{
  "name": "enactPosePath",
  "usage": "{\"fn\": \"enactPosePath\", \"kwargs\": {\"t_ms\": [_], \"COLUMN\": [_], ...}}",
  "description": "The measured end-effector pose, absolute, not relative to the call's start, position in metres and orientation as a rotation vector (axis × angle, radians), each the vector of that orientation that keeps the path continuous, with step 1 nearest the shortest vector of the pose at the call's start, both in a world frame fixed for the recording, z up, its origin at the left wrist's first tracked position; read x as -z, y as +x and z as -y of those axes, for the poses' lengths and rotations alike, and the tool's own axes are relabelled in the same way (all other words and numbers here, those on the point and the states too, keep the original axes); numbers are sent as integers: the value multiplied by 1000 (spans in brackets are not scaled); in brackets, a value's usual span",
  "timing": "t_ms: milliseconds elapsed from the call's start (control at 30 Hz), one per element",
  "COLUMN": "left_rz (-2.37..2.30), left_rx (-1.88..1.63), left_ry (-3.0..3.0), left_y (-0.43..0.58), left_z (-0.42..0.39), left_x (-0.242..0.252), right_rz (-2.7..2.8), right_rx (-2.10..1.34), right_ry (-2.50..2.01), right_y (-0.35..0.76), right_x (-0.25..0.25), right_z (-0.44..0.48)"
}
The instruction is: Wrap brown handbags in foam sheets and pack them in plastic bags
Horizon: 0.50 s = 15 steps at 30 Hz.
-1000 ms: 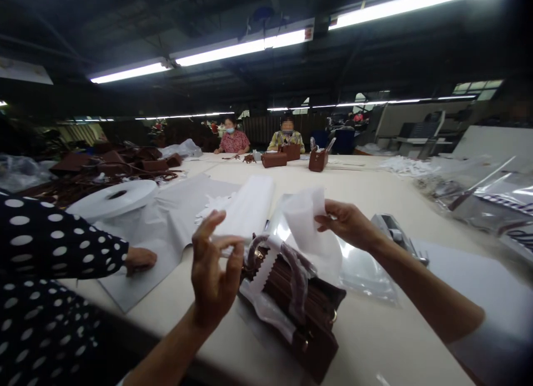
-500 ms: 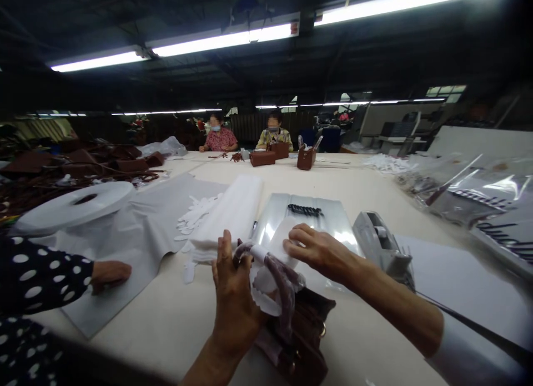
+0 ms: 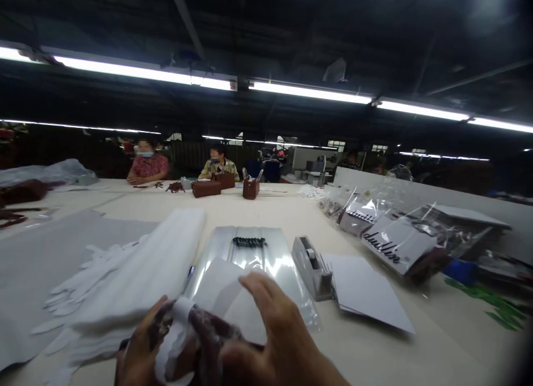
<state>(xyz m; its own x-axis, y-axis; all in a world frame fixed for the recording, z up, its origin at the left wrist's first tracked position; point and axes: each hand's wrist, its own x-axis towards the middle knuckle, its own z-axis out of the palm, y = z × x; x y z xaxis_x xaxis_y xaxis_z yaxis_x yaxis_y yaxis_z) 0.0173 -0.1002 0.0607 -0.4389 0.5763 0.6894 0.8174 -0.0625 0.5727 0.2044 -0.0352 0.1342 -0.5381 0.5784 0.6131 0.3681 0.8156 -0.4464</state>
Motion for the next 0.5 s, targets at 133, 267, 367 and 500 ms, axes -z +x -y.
{"fn": "enactPosePath", "kwargs": {"t_ms": [133, 267, 367, 500], "left_rz": [1952, 1978, 1999, 2004], "left_rx": [1520, 1463, 1446, 1365], "left_ry": [-1517, -1519, -1577, -1717], "left_y": [32, 41, 44, 42], "left_z": [108, 119, 125, 128], "left_x": [-74, -91, -98, -103], "right_rz": [2325, 2437, 2489, 2560], "right_rx": [-392, -486, -489, -473], "right_ry": [-920, -1149, -1268, -1305], "right_y": [215, 209, 204, 204], "right_x": [-100, -111, -127, -128], "right_z": [66, 87, 94, 88]}}
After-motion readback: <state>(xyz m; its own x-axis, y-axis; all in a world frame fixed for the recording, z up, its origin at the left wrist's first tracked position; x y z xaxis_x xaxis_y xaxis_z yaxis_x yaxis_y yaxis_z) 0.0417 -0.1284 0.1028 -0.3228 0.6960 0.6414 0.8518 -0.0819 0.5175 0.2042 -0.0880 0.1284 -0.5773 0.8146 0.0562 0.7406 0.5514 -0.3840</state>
